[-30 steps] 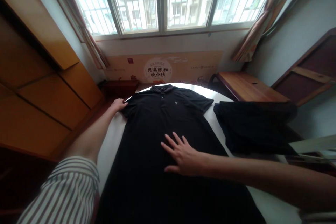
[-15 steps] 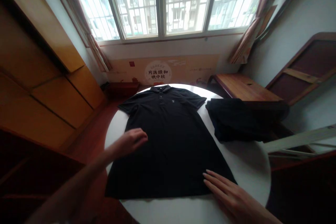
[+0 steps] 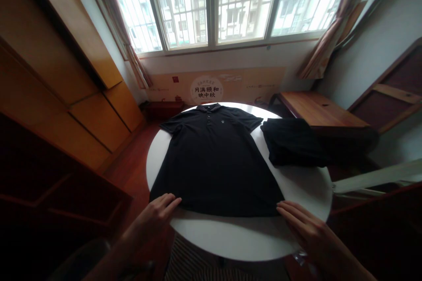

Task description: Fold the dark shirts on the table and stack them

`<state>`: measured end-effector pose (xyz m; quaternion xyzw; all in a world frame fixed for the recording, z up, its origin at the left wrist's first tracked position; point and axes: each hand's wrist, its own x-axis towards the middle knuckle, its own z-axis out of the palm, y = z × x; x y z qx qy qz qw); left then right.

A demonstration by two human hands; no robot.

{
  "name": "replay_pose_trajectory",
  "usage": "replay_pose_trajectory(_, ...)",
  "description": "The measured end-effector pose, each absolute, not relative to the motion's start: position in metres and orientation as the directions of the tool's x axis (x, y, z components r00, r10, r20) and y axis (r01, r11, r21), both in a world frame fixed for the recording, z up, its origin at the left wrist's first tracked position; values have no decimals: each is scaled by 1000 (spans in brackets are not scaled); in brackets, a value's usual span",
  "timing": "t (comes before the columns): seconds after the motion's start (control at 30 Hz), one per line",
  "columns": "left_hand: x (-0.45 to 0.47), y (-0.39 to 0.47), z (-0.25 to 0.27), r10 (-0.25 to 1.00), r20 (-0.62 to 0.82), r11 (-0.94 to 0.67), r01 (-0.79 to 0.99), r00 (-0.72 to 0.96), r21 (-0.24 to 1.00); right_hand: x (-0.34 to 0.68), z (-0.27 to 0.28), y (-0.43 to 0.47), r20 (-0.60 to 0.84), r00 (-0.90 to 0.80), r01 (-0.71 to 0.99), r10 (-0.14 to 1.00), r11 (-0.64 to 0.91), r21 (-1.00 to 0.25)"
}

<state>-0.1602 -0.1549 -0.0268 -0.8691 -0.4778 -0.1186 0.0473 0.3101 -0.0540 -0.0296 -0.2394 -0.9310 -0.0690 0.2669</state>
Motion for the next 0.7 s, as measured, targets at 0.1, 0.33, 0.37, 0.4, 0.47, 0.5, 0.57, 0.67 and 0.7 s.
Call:
replay_pose_trajectory(0.1, -160, -165, -23, 852, 201, -511, 852, 483, 117, 310, -22, -61, 521, -765, 450, 379, 893, 11)
replay_pose_trajectory(0.33, -178, -125, -3, 959, 216, -270, 815, 182, 512, 277, 14, -55, 432, -753, 463, 497, 866, -190)
replay_pose_trajectory(0.37, -186, -104, -2, 969, 238, -198, 775, 64, 600, 262, 22, -49, 422, -766, 437, 485, 874, -212)
replay_pose_trajectory(0.4, -195, -79, 0, 964, 254, -122, 715, -80, 689, 244, 29, -42, 402, -787, 407, 467, 884, -230)
replay_pose_trajectory(0.47, -214, -24, 4, 901, 138, 86, 482, -412, 872, 199, 41, -29, 319, -858, 331, 402, 908, -256)
replay_pose_trajectory(0.5, -223, 4, 6, 825, 29, 186, 319, -564, 929, 173, 44, -23, 268, -891, 297, 366, 917, -266)
replay_pose_trajectory(0.57, -238, 56, 11, 747, -45, 251, 218, -664, 943, 122, 42, -15, 202, -946, 204, 254, 949, -240)
replay_pose_trajectory(0.67, -254, 114, 18, 660, -123, 317, 127, -741, 940, 60, 23, -10, 204, -972, 68, 113, 974, -215)
replay_pose_trajectory(0.7, -257, 128, 18, 636, -146, 336, 101, -758, 937, 47, 14, -10, 205, -974, 47, 93, 974, -220)
